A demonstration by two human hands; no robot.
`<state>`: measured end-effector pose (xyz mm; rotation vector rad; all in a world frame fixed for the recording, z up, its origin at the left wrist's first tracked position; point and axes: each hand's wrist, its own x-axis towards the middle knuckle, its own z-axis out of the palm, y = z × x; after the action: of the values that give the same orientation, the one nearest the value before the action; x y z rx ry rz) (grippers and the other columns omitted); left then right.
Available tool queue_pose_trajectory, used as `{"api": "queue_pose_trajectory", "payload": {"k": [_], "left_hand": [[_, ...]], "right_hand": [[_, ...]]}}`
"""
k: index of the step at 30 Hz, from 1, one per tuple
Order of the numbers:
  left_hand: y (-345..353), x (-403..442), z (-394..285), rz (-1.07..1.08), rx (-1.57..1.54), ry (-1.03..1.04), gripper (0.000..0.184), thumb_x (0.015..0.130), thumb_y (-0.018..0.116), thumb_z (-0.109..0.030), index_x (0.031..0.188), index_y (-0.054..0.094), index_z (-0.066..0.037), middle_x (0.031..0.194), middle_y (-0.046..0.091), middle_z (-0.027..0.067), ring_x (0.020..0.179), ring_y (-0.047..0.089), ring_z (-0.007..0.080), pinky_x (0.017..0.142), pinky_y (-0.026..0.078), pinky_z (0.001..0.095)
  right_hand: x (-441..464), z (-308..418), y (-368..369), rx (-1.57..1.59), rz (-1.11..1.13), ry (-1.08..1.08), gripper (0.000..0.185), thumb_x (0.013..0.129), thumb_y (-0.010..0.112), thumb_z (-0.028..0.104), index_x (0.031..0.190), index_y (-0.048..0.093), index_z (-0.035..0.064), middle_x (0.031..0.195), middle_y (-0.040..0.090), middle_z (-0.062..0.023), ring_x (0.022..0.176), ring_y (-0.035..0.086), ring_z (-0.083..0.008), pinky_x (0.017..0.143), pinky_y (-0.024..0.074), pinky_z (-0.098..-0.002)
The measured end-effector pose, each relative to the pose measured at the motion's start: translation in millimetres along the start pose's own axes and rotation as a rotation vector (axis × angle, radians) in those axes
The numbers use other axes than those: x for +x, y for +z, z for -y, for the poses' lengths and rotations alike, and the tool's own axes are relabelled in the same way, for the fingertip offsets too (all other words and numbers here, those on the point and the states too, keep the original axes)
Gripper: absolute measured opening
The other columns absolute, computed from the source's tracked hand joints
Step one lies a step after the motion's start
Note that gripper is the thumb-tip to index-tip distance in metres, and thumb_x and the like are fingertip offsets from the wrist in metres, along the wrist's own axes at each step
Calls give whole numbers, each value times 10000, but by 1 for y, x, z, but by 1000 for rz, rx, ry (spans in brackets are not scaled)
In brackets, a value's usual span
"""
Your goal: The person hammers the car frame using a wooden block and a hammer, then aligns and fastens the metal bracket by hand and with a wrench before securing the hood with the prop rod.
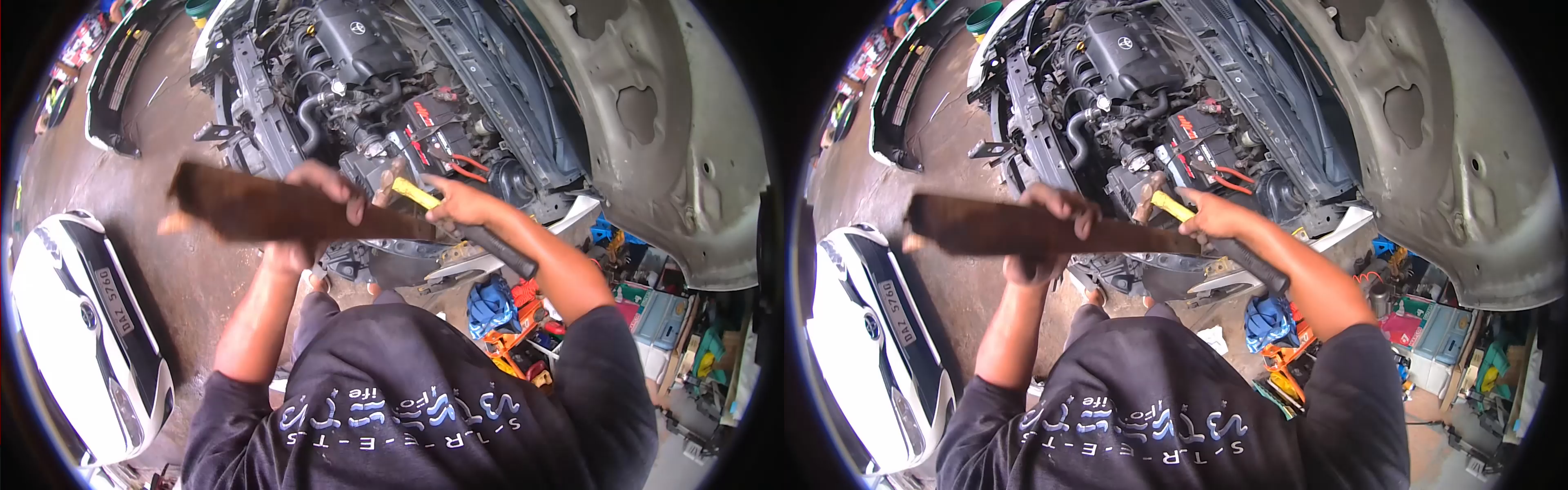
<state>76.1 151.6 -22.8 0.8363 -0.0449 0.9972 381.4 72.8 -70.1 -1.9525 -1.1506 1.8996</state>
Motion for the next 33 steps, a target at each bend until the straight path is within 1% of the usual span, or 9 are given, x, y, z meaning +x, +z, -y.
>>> {"api": "queue_pose_trajectory", "payload": {"k": [1,2,7,11,14,21,28,31,33], "left_hand": [[-2,-8,-2,53,-46,23,803,613,980,-539,1112,602,-37,936,660,99,940,647,222,864,522,377],[0,-17,-7,35,131,12,846,604,919,-682,1090,571,-83,907,649,92,845,628,210,853,484,415],[-7,-30,-9,77,23,31,435,806,858,-420,925,624,-74,822,666,112,797,659,257,847,502,466],[-16,-48,-13,147,42,126,439,810,852,-453,912,646,-79,809,675,90,763,682,262,823,519,496],[-23,-52,-13,194,38,146,478,770,888,-472,907,669,-70,836,697,98,777,700,279,807,537,501],[-34,-56,-12,237,60,197,590,668,956,-500,934,687,-48,837,690,100,815,706,292,834,542,509],[-43,-55,-16,173,23,174,822,432,1019,-562,980,677,-54,860,689,85,828,698,273,830,549,473],[-52,-44,-9,235,-13,204,875,385,1032,-553,996,683,-34,861,690,93,832,704,278,822,563,462],[-53,-43,-9,300,-35,229,875,385,1037,-544,998,682,-30,860,689,96,835,705,277,819,566,458]], "right_hand": [[8,-3,-10,61,-43,-44,822,913,662,-14,1617,244,68,836,635,-87,567,574,-130,478,496,-323],[12,-1,-31,71,-66,-12,733,929,647,16,1580,313,64,842,649,-86,589,600,-140,508,518,-326],[-1,74,-88,64,-384,43,438,989,503,67,1426,521,94,801,628,-53,573,601,-150,522,529,-346],[0,72,-59,-390,-610,2,415,965,519,65,1372,568,132,778,644,-66,575,627,-160,508,518,-341],[-2,27,-34,-318,-48,414,428,978,515,60,1399,562,118,772,636,-58,543,593,-155,457,500,-340],[22,26,-49,47,105,464,436,989,517,52,1415,528,147,697,522,12,533,539,-107,455,469,-307],[-40,226,-164,-564,-880,-413,249,953,566,122,1176,623,27,714,677,-74,639,687,-180,559,543,-368],[-54,291,-163,-769,-1438,-496,357,976,482,133,1299,584,17,839,700,-184,755,693,-310,661,541,-421],[-45,277,-161,-732,-1401,-301,335,991,514,161,1273,606,7,936,710,-181,840,695,-287,730,541,-373]]}}
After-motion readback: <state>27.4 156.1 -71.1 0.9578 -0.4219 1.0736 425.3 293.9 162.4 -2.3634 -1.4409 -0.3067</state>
